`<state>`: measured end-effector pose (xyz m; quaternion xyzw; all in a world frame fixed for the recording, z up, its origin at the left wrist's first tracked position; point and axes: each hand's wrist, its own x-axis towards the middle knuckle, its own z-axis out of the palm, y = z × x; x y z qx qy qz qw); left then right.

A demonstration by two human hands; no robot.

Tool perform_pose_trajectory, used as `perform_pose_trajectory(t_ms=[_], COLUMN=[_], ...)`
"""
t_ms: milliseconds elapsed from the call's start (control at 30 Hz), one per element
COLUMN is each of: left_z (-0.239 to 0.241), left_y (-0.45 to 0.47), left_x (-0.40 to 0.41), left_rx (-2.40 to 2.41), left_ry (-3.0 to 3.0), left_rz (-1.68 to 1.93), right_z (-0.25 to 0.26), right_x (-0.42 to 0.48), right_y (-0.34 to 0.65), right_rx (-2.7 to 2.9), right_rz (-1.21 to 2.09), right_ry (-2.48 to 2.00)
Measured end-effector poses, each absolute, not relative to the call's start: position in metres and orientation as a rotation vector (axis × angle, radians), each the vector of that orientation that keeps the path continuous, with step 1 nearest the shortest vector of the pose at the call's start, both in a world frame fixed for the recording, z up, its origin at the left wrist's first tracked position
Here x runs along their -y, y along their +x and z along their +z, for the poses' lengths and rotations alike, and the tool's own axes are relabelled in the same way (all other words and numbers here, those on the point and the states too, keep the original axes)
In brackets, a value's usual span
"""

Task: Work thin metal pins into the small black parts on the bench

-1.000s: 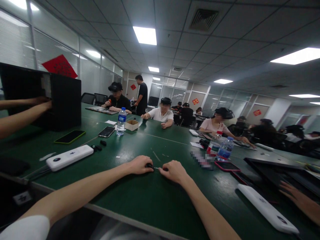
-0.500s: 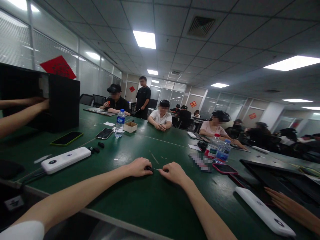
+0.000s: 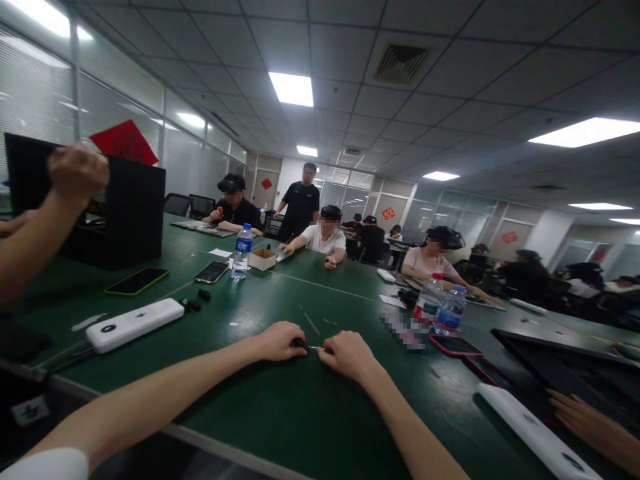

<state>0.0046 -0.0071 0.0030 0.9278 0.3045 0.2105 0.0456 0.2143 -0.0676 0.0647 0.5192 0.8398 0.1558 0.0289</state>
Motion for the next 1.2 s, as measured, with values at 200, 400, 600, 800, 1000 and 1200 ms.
perform_pose_trajectory(t_ms=[200,400,600,800,1000,1200], left_z=[0.002,0.002,0.003,0.002,0.000,0.001], left_y=[0.005,0.006,0.005,0.005,0.007,0.004], left_x=[0.008,0.005,0.004,0.004,0.004,0.007], left_rx=[-0.920,-0.895,-0.867,-0.900,-0.942,-0.920], left_ry=[2.837,2.813,2.801,2.772,2.767,2.790], left_rz=[0.671,0.671,0.671,0.654,0.685,0.670], right_z=[0.066,0.058,0.055,0.046,0.046,0.045], right_x=[0.071,0.059,0.049,0.047,0.045,0.056], right_y=[0.214,0.221,0.229,0.234,0.229,0.229], right_rx=[-2.617,-2.874,-3.087,-2.832,-2.732,-2.754], right_rz=[0.497,0.297,0.115,0.197,0.221,0.317], right_ry=[1.575,1.683,1.737,1.657,1.685,1.637])
